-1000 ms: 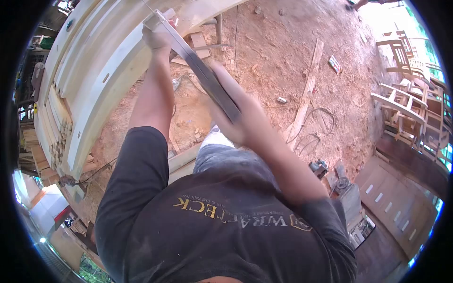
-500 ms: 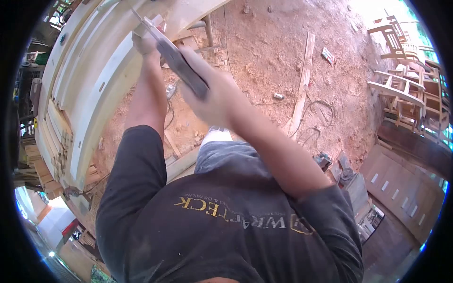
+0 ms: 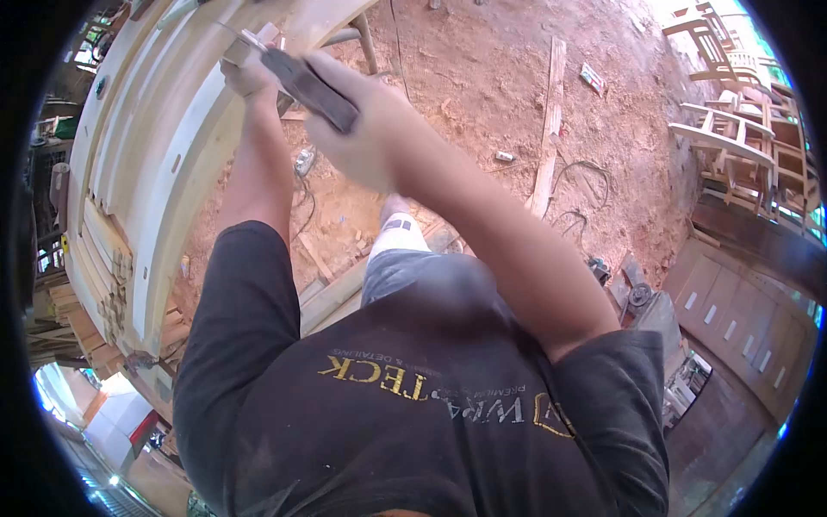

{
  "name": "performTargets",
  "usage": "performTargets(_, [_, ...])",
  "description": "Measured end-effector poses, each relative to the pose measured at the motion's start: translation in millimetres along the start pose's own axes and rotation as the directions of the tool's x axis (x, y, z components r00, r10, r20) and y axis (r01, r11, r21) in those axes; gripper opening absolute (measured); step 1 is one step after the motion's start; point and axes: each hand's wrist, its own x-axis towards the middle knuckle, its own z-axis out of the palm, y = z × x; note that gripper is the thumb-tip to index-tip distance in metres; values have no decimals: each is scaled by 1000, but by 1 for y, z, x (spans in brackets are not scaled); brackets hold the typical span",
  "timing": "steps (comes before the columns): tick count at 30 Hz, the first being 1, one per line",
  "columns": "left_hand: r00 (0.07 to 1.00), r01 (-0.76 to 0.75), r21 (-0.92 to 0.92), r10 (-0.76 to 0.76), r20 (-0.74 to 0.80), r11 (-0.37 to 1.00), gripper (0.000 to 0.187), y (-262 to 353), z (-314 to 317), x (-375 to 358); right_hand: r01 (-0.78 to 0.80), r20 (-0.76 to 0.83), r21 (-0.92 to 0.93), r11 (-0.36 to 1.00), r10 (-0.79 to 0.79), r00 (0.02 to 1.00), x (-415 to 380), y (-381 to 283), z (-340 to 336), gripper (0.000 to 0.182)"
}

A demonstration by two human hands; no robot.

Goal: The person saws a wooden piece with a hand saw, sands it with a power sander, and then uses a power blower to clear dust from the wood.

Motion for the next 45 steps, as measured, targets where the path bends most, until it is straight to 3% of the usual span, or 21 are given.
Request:
performTargets(2, [986,167,-254,-164,33,953,38,12,4,-1,-20,-32,-64,998,18,999,-60,-14,-13,64])
performTargets(5, [963,271,-269,-262,70,924,38,13,-4,-3,-75,39,15,997,74,996,-134,-17,-38,67])
performTargets(7, [977,210,-151,-204,57,966,36,25,-2,-8,-89,47,-15,996,90,995,-142,-20,-44,66])
performTargets(9, [987,150,-36,-147,66,988,35,28,-1,-10,11,4,-64,998,-11,1000,-85,-2,-29,64])
performTargets(12, [960,273,-187,-254,115,944,48,22,-3,-4,4,84,2,1000,-5,996,15,1,-3,62])
performTargets(15, [953,299,-246,-276,126,922,51,15,-8,-3,3,53,58,998,-6,999,21,13,1,62])
performTargets(17, [963,269,-360,-253,92,893,31,36,-2,-16,49,20,100,994,-51,998,13,14,2,62])
performTargets(19, [952,299,-402,-298,68,865,33,35,-5,-20,39,19,62,997,-40,999,-11,2,-4,64])
performTargets(21, [972,233,-256,-215,95,938,36,28,-7,-20,26,32,14,1000,-26,999,-22,-8,-11,66])
performTargets(23, [962,272,-335,-248,112,902,34,27,-15,-27,-4,28,-11,1000,4,1000,0,-5,-6,67])
performTargets(25, [944,320,-172,-299,136,932,56,23,-16,-27,37,68,-14,999,-36,997,55,3,11,67])
performTargets(27, [950,306,-183,-286,125,934,56,25,-13,-30,52,68,15,999,-53,996,69,-4,12,65])
performTargets(29, [963,268,-188,-256,85,945,56,30,-14,-37,-169,113,-13,986,169,979,47,-12,8,63])
performTargets(31, [953,303,-182,-292,81,936,57,33,-15,-39,-160,122,-22,987,161,979,23,-15,-2,63])
performTargets(33, [938,346,-235,-325,121,908,62,36,-20,-42,-26,85,-42,999,30,996,19,-20,-3,68])
performTargets(35, [925,346,-148,-311,216,926,68,23,-40,-42,-121,111,31,992,117,987,40,-16,11,68])
performTargets(37, [803,595,-348,-530,271,724,73,14,-45,-38,-247,225,-31,968,248,942,69,-16,16,69])
performTargets(38, [947,296,-200,-260,187,934,73,8,-35,-45,-227,173,-23,974,228,958,67,-5,20,71])
performTargets(41, [959,269,-246,-237,153,931,64,5,-36,-45,-126,76,13,992,124,989,38,-2,10,71])
performTargets(42, [916,394,-238,-356,187,888,55,22,-34,-38,-99,11,20,995,99,995,24,1,4,73])
performTargets(45, [859,488,-108,-454,238,866,61,24,-37,-38,-87,-58,-42,995,85,995,-3,-7,-47,73])
